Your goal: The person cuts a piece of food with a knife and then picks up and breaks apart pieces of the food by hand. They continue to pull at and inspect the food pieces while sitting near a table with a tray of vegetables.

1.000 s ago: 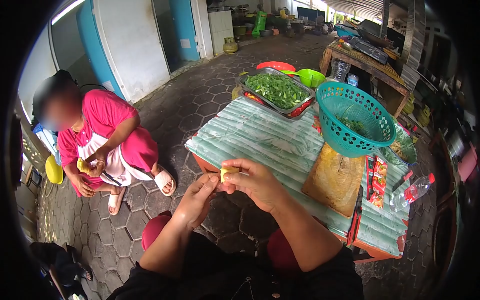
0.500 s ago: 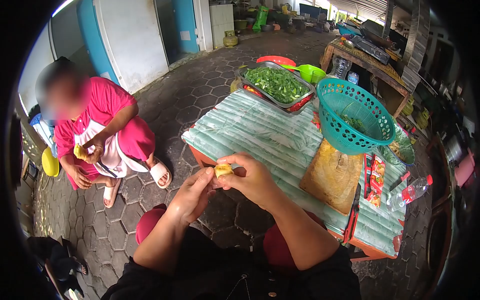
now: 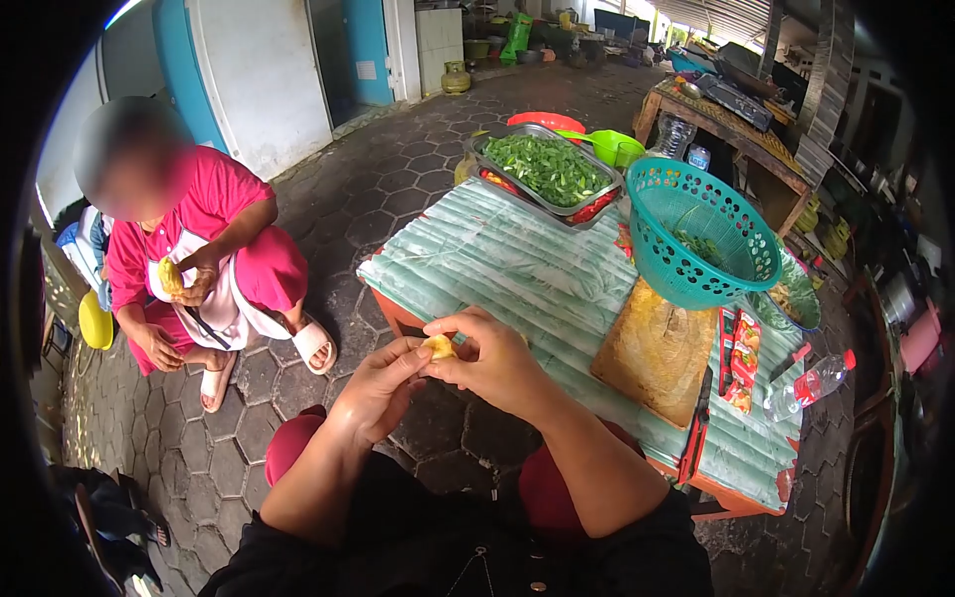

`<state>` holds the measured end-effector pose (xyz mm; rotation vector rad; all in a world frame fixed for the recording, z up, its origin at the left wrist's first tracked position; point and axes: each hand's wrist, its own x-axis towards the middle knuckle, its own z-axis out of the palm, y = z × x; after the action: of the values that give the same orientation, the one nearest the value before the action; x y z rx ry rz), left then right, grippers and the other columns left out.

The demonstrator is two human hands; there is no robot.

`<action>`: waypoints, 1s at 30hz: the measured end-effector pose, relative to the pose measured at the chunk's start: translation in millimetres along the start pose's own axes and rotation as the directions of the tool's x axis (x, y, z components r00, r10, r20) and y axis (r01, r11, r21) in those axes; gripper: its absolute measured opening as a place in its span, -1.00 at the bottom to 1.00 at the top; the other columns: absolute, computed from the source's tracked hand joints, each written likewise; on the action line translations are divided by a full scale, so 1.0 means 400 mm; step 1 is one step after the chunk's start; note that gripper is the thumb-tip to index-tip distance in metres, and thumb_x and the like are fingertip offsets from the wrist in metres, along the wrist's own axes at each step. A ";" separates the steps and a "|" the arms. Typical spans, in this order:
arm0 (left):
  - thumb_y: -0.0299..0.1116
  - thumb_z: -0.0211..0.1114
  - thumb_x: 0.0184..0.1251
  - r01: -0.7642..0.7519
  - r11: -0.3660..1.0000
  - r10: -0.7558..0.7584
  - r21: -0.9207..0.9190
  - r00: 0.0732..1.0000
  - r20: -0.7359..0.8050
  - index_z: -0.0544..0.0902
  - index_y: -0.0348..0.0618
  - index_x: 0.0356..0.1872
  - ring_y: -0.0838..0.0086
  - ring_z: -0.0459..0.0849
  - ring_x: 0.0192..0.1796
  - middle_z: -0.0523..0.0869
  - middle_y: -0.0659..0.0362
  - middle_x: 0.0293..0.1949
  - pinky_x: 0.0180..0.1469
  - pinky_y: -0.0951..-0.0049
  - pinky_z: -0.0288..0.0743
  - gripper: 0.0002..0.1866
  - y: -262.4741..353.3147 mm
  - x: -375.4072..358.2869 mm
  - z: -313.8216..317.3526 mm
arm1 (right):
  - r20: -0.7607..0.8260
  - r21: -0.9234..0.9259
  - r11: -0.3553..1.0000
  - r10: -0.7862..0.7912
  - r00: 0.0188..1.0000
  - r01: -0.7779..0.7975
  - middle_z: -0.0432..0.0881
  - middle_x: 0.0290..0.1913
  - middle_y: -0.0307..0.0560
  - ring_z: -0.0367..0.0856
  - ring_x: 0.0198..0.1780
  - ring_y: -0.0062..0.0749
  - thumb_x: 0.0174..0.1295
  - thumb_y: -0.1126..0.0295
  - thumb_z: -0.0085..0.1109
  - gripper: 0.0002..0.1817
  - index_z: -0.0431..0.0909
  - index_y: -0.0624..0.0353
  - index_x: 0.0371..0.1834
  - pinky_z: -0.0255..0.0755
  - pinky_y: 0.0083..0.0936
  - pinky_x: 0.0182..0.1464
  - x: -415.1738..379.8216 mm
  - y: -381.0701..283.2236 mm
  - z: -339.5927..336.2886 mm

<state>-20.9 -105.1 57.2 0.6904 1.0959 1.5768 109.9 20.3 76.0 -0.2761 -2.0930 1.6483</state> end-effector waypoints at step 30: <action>-0.12 0.25 0.34 0.035 0.994 -0.037 -0.103 0.999 -0.022 0.55 -0.10 -0.06 0.60 0.60 -0.13 0.68 0.28 -0.18 0.02 0.47 0.32 -0.68 -0.009 -0.009 -0.023 | -0.005 -0.186 0.982 -0.045 0.999 0.043 0.56 -0.28 -0.25 0.52 -0.33 -0.70 0.05 0.48 0.37 -0.66 0.47 0.24 -0.13 0.45 -0.68 -0.31 -0.004 -0.019 0.010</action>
<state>-26.2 -111.0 50.6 0.5813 1.0318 1.6026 110.3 14.0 82.1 -0.2945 -2.2329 1.4248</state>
